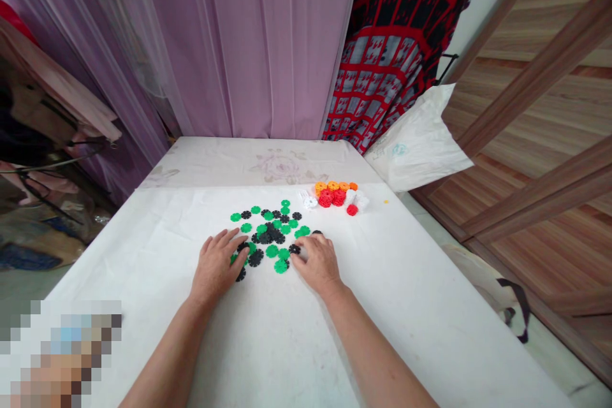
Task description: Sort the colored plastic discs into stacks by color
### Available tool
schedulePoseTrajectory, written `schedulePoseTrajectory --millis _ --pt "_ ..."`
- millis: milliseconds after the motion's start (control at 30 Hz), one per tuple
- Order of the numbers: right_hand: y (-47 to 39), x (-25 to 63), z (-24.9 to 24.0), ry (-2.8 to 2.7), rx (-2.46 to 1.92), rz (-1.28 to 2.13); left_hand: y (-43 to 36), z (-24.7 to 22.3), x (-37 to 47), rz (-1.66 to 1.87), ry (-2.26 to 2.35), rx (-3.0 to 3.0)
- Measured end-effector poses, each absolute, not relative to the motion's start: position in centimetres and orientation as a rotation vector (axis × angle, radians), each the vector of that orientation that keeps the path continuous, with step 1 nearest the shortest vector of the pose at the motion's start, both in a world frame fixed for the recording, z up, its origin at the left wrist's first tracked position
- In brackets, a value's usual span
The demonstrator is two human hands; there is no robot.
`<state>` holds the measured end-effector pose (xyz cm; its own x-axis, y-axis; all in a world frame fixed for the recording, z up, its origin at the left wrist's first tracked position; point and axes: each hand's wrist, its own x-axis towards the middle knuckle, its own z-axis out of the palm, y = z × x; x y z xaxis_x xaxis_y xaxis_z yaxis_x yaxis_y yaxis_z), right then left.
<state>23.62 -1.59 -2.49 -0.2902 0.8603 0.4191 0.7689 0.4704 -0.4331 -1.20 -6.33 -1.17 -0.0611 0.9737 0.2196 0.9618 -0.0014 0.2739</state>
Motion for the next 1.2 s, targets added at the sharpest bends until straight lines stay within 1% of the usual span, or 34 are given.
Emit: schedulePoseTrajectory --millis 233,500,833,1200 --pt "-1.7 23.8 -3.0 -2.009 -1.332 0.216 -6.3 -1.4 -1.3 0.568 2.192 2.131" --pt "1.3 28.1 -3.9 -1.566 -1.478 0.204 -6.3 -1.3 -1.4 0.557 2.199 2.133" --pt "1.8 28.0 -4.5 -1.681 -1.534 0.205 -6.3 -1.0 -1.4 0.540 2.184 2.114" --pt "1.9 28.0 -4.6 -1.746 -1.511 0.153 -6.1 -1.6 -1.5 0.610 2.187 2.137"
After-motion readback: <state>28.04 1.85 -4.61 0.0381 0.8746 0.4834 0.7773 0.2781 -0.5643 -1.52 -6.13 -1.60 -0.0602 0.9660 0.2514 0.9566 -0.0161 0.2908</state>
